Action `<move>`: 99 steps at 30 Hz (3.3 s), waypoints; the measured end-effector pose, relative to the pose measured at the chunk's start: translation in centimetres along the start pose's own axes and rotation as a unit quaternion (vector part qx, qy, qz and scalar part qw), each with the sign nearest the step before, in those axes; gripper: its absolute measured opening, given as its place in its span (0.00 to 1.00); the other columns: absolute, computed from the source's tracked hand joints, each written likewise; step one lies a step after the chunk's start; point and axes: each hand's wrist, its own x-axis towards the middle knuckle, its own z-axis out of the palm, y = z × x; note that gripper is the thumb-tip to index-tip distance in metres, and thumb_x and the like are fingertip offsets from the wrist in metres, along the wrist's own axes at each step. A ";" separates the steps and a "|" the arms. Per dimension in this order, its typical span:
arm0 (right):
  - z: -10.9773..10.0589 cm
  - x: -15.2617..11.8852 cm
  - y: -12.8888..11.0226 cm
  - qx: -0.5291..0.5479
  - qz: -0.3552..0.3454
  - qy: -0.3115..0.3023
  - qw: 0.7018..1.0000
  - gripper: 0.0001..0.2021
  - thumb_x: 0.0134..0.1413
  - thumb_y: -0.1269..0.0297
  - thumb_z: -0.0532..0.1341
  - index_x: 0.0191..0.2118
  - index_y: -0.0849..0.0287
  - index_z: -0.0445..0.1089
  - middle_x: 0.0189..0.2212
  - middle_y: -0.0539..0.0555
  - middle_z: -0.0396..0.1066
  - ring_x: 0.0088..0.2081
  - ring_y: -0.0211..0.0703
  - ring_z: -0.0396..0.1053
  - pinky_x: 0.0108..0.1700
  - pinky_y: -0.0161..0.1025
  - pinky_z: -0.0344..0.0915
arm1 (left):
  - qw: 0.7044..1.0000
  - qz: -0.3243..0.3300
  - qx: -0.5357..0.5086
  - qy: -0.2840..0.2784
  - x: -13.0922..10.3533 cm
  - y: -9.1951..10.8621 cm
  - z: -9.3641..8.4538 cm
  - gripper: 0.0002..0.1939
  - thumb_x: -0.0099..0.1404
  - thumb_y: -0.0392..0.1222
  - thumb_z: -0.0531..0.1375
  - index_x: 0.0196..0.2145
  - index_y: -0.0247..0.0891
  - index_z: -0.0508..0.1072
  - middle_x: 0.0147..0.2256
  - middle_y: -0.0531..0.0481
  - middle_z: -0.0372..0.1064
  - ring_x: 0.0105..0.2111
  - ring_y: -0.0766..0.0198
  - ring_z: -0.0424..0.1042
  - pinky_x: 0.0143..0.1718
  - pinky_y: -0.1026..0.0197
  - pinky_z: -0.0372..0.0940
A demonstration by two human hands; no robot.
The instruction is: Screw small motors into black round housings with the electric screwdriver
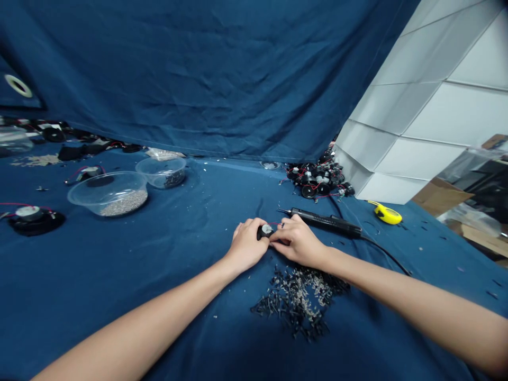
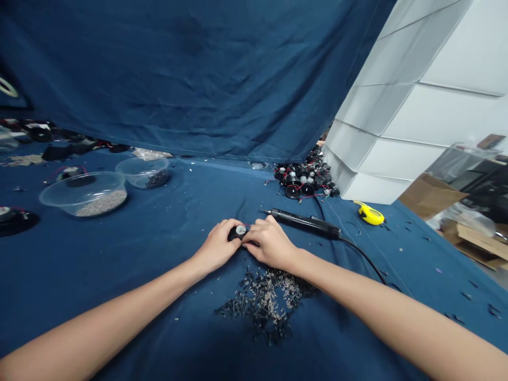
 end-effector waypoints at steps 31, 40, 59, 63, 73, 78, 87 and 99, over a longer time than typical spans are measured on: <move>-2.4 -3.7 -4.8 -0.168 0.133 -0.204 0.955 0.11 0.58 0.69 0.53 0.31 0.58 0.72 0.28 0.52 0.72 0.31 0.43 0.70 0.30 0.39 0.53 | 1.000 0.007 -0.010 -0.007 -0.2 0.0 -0.1 0.15 0.55 0.31 0.55 0.40 0.40 0.70 0.41 0.49 0.69 0.46 0.56 0.65 0.54 0.50 0.57; -3.5 -2.1 -5.0 -0.097 0.227 -0.159 0.956 0.05 0.56 0.68 0.52 0.30 0.58 0.62 0.26 0.50 0.68 0.26 0.38 0.62 0.28 0.37 0.46 | 1.000 0.007 -0.011 -0.007 -0.3 0.1 -0.2 0.15 0.55 0.30 0.55 0.40 0.40 0.69 0.41 0.49 0.69 0.46 0.56 0.65 0.54 0.49 0.57; -2.1 -1.7 -3.1 0.351 0.325 -0.005 0.878 0.08 0.48 0.63 0.64 0.33 0.62 0.74 0.14 0.40 0.45 0.19 0.30 0.40 0.22 0.34 0.40 | 1.000 0.008 -0.009 -0.005 -0.3 0.0 -0.1 0.14 0.55 0.29 0.55 0.40 0.40 0.69 0.41 0.49 0.69 0.46 0.56 0.65 0.54 0.49 0.57; -2.0 -1.6 -2.7 0.332 0.310 0.037 0.890 0.07 0.48 0.62 0.66 0.30 0.60 0.71 0.16 0.41 0.47 0.20 0.30 0.43 0.23 0.33 0.43 | 1.000 0.011 -0.009 -0.002 -0.3 0.0 -0.2 0.14 0.55 0.30 0.55 0.40 0.40 0.69 0.40 0.49 0.70 0.45 0.56 0.65 0.54 0.49 0.57; -0.4 -1.6 -2.6 0.065 0.166 0.086 0.980 0.05 0.55 0.65 0.63 0.32 0.57 0.76 0.21 0.48 0.64 0.26 0.37 0.60 0.31 0.35 0.56 | 1.000 0.001 -0.013 -0.010 -0.4 0.3 -0.4 0.14 0.56 0.29 0.56 0.40 0.40 0.69 0.42 0.49 0.69 0.47 0.56 0.65 0.55 0.49 0.56; 0.4 -1.6 -2.1 -0.004 0.100 0.080 0.992 0.08 0.60 0.65 0.59 0.36 0.57 0.76 0.25 0.51 0.71 0.29 0.38 0.62 0.34 0.35 0.58 | 1.000 0.003 -0.012 -0.010 -0.4 0.1 -0.3 0.13 0.57 0.30 0.56 0.40 0.41 0.69 0.42 0.49 0.69 0.47 0.56 0.65 0.56 0.48 0.56; 0.9 -2.1 -1.7 -0.117 0.038 0.071 0.990 0.12 0.63 0.67 0.53 0.40 0.62 0.74 0.27 0.54 0.72 0.30 0.41 0.63 0.35 0.36 0.59 | 1.000 0.003 -0.010 -0.011 -0.4 0.1 -0.3 0.13 0.57 0.30 0.56 0.40 0.41 0.69 0.42 0.49 0.69 0.47 0.56 0.65 0.56 0.48 0.55; 0.7 -1.5 -1.5 -0.215 -0.066 0.076 0.971 0.12 0.63 0.71 0.51 0.37 0.64 0.73 0.23 0.52 0.69 0.28 0.40 0.63 0.29 0.38 0.55 | 1.000 0.002 -0.010 -0.009 -0.4 0.1 -0.3 0.13 0.56 0.30 0.55 0.39 0.41 0.69 0.42 0.49 0.69 0.47 0.56 0.65 0.56 0.47 0.55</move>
